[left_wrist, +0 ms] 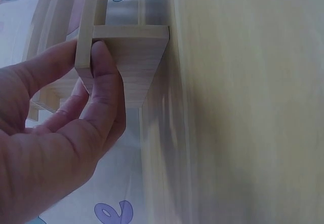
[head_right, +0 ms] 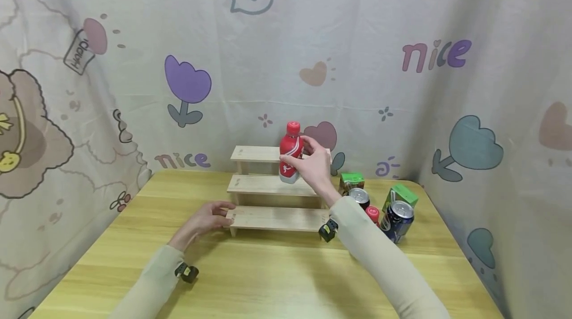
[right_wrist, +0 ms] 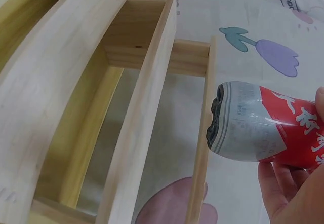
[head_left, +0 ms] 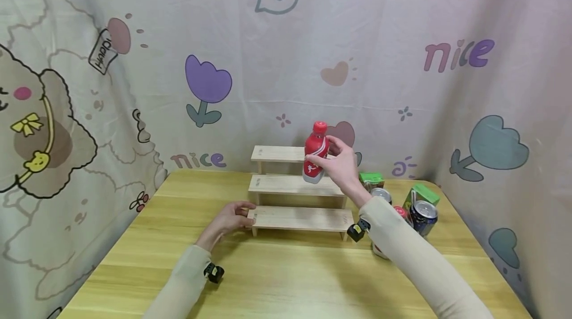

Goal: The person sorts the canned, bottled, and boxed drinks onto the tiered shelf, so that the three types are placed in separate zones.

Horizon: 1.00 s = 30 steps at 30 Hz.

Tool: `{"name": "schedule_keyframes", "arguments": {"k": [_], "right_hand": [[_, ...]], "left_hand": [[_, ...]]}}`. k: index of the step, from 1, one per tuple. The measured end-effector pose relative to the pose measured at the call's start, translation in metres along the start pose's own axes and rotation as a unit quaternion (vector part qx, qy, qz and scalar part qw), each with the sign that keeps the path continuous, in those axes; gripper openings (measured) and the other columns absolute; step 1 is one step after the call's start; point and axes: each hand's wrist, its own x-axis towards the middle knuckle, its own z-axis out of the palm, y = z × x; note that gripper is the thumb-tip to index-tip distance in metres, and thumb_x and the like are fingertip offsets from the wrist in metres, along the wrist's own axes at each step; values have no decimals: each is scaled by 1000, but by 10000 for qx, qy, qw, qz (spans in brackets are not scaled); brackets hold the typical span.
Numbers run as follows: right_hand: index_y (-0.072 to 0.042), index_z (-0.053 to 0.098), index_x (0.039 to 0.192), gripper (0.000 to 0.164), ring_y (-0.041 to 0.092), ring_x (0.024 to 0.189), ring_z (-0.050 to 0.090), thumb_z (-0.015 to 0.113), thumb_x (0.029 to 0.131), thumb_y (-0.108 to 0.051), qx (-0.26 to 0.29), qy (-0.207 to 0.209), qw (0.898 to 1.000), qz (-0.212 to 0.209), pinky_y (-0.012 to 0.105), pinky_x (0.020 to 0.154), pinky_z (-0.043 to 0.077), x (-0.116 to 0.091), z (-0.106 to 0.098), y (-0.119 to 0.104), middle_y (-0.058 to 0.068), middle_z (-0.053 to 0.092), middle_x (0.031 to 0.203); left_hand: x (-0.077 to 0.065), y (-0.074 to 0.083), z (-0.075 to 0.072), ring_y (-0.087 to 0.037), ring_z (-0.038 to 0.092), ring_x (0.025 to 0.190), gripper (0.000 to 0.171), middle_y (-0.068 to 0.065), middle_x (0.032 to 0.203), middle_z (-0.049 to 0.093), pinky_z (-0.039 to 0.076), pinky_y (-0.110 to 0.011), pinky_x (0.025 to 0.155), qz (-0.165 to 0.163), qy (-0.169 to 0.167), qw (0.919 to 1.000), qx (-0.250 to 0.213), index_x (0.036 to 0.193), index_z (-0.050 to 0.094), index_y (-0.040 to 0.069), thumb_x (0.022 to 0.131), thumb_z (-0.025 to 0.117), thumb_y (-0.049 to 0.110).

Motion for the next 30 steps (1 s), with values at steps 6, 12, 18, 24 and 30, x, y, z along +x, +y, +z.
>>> {"name": "schedule_keyframes", "arguments": {"k": [6, 12, 18, 24, 30], "right_hand": [[-15, 52, 139, 77, 22, 115, 63, 87, 74, -35, -180, -83, 9998, -49, 44, 96, 55, 7, 11, -8, 7, 67, 126], [-15, 53, 139, 74, 22, 114, 62, 86, 75, -34, -163, -113, 9998, -67, 43, 97, 55, 15, 18, -14, 6, 67, 125], [-17, 52, 140, 74, 21, 113, 62, 85, 76, -34, -302, -155, 9994, 43, 42, 96, 55, 21, 24, -19, 6, 66, 126], [-16, 52, 140, 74, 22, 114, 63, 85, 76, -33, -419, -140, 9990, -92, 41, 99, 54, 28, 30, -22, 7, 66, 127], [-16, 52, 141, 74, 21, 114, 65, 84, 77, -33, -405, -123, 9989, -211, 39, 99, 54, 35, 36, -22, 8, 66, 127]], "left_hand": [[-1, 0, -1, -21, 62, 83, 55, -22, 110, 58, 60, -35, 78, 28, -80, 10000, -18, 131, 53, -6, 80, 73, -3], [-1, 1, 0, -23, 62, 84, 54, -22, 111, 59, 60, -35, 79, -7, -39, 10000, 34, 130, 54, -4, 80, 73, -3], [0, 1, 0, -23, 62, 85, 55, -21, 111, 59, 60, -36, 80, -97, 27, 9999, -9, 130, 55, -3, 79, 74, -4], [-2, 1, -2, -23, 63, 87, 55, -22, 114, 59, 60, -36, 81, -79, 60, 9999, 37, 130, 55, -2, 79, 74, -2], [-3, 1, 0, -24, 63, 86, 55, -20, 112, 60, 60, -35, 79, -146, 141, 9998, -47, 129, 57, 0, 78, 75, -3]]}}
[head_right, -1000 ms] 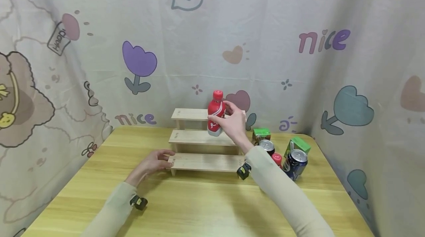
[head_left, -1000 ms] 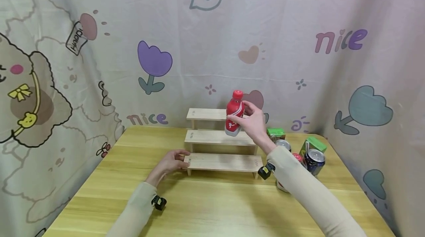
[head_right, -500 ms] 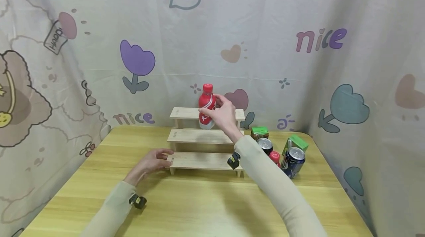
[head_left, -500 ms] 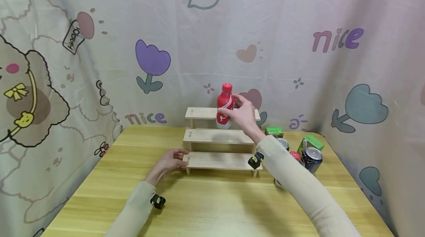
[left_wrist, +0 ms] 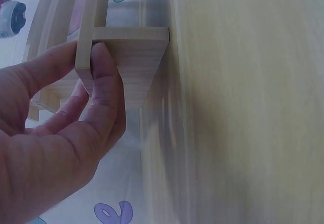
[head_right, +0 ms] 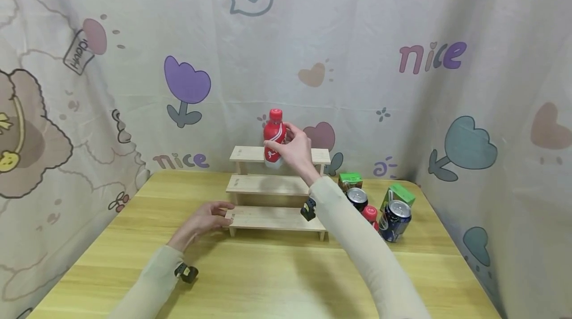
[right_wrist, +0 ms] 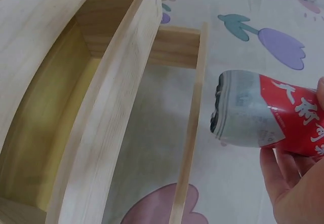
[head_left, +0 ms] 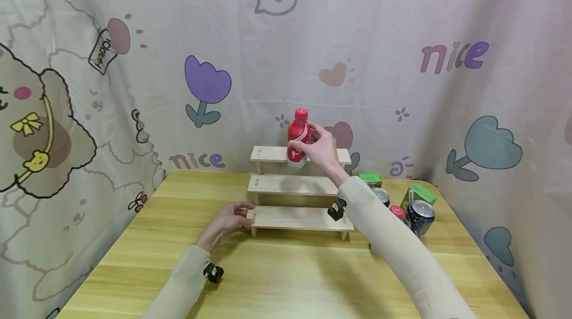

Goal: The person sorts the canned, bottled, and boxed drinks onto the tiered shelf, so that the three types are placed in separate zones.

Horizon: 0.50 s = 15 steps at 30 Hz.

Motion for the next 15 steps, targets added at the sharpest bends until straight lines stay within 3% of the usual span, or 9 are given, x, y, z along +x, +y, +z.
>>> {"name": "schedule_keyframes", "arguments": {"k": [7, 15], "right_hand": [[-16, 49, 144, 77, 20, 115, 64, 84, 77, -34, 23, 34, 10000, -49, 38, 100, 54, 12, 7, 3, 7, 65, 130], [-16, 49, 144, 76, 21, 114, 64, 84, 78, -29, -17, -109, 9999, -98, 37, 100, 54, 25, 16, 3, 7, 65, 129]], "left_hand": [[-1, -1, 2, -23, 62, 84, 55, -21, 109, 59, 60, -34, 77, 104, -150, 9997, -138, 130, 54, -5, 79, 73, -5], [-1, 1, 3, -23, 62, 84, 53, -21, 110, 59, 60, -34, 77, 70, -56, 9998, -155, 129, 56, -4, 78, 73, -6]]}}
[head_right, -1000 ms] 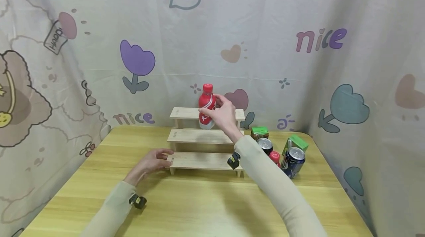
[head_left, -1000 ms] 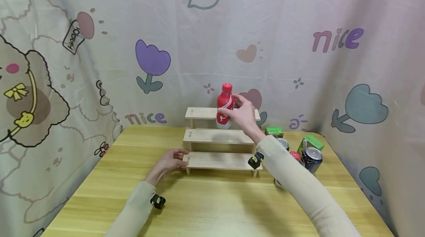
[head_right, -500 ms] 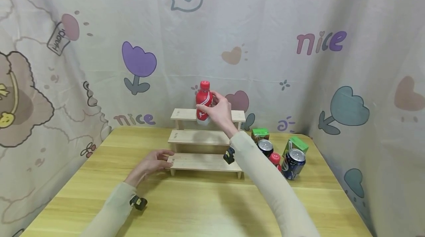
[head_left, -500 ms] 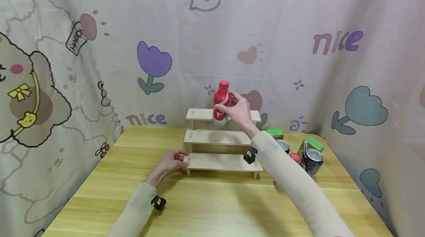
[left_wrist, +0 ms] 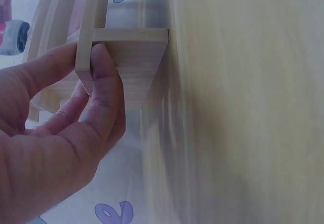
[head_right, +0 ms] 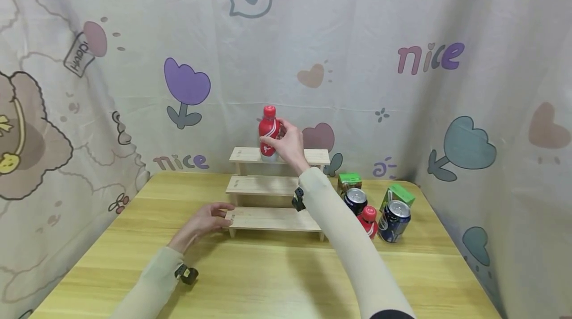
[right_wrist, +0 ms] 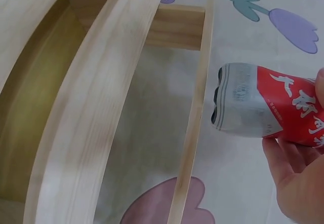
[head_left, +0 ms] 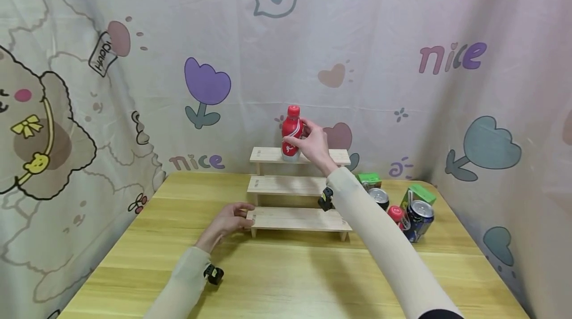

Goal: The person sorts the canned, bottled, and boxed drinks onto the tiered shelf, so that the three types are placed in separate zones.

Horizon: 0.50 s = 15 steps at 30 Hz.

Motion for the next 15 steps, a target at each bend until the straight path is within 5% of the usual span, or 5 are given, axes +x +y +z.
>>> {"name": "schedule_keyframes", "arguments": {"k": [15], "right_hand": [[-16, 48, 145, 71, 23, 117, 62, 81, 82, -25, 11, -253, 9997, 61, 37, 102, 53, 19, 7, 5, 8, 64, 128]], "left_hand": [[0, -1, 0, -23, 62, 84, 52, -20, 108, 59, 60, -35, 76, 20, 23, 10000, -16, 128, 56, -4, 79, 73, -6]]}}
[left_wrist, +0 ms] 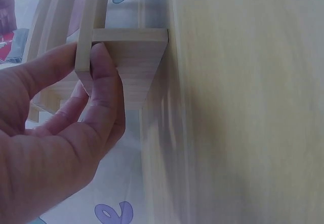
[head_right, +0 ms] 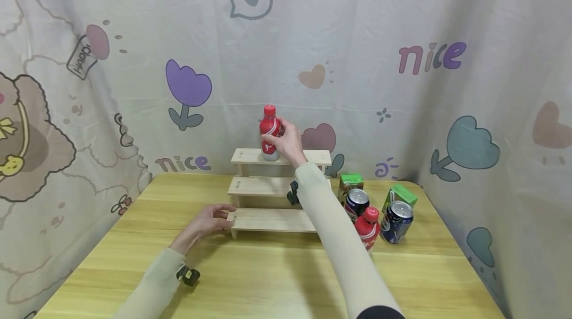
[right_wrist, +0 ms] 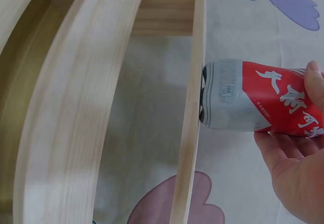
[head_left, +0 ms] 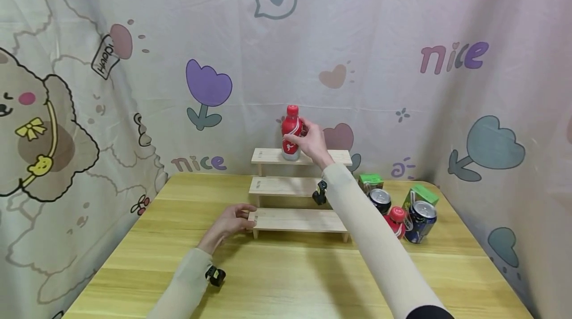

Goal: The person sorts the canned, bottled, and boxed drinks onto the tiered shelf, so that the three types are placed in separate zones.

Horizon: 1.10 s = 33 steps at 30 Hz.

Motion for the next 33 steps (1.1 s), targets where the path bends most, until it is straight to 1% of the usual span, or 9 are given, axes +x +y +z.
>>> {"name": "schedule_keyframes", "arguments": {"k": [9, 13, 20, 26, 33], "right_hand": [[-15, 47, 145, 68, 24, 118, 60, 78, 85, -20, 134, -225, 9996, 47, 38, 103, 51, 7, 2, -2, 10, 63, 128], [-15, 47, 145, 68, 24, 118, 60, 78, 85, -20, 107, -229, 9997, 53, 37, 103, 51, 7, 2, -2, 10, 63, 129], [-14, 46, 146, 69, 23, 120, 60, 78, 85, -21, 63, -275, 9996, 54, 36, 104, 50, 5, 1, -2, 10, 63, 131], [-16, 46, 146, 68, 24, 121, 59, 78, 85, -22, 30, -323, 9994, 109, 38, 104, 50, 6, 0, -3, 9, 61, 132], [-16, 46, 146, 69, 24, 123, 58, 78, 86, -22, 75, -386, 9992, 120, 38, 106, 49, 7, 0, -1, 9, 60, 133]], "left_hand": [[1, 1, 0, -23, 61, 84, 52, -20, 109, 58, 60, -34, 77, 8, 13, 10000, -37, 129, 55, -4, 80, 71, -6], [1, 1, 0, -22, 62, 84, 52, -20, 110, 59, 60, -34, 77, 1, -1, 10000, -13, 129, 55, -3, 80, 71, -6], [1, 0, 0, -22, 62, 82, 51, -19, 108, 59, 60, -33, 75, -40, 2, 10000, -80, 129, 56, -3, 80, 72, -7], [0, 0, 0, -23, 63, 84, 52, -22, 110, 59, 61, -34, 76, 17, -41, 10000, -75, 130, 54, -4, 80, 71, -7], [1, 0, 1, -22, 63, 84, 51, -23, 111, 60, 61, -33, 75, 1, -54, 10000, -29, 129, 55, -4, 81, 70, -7]]}}
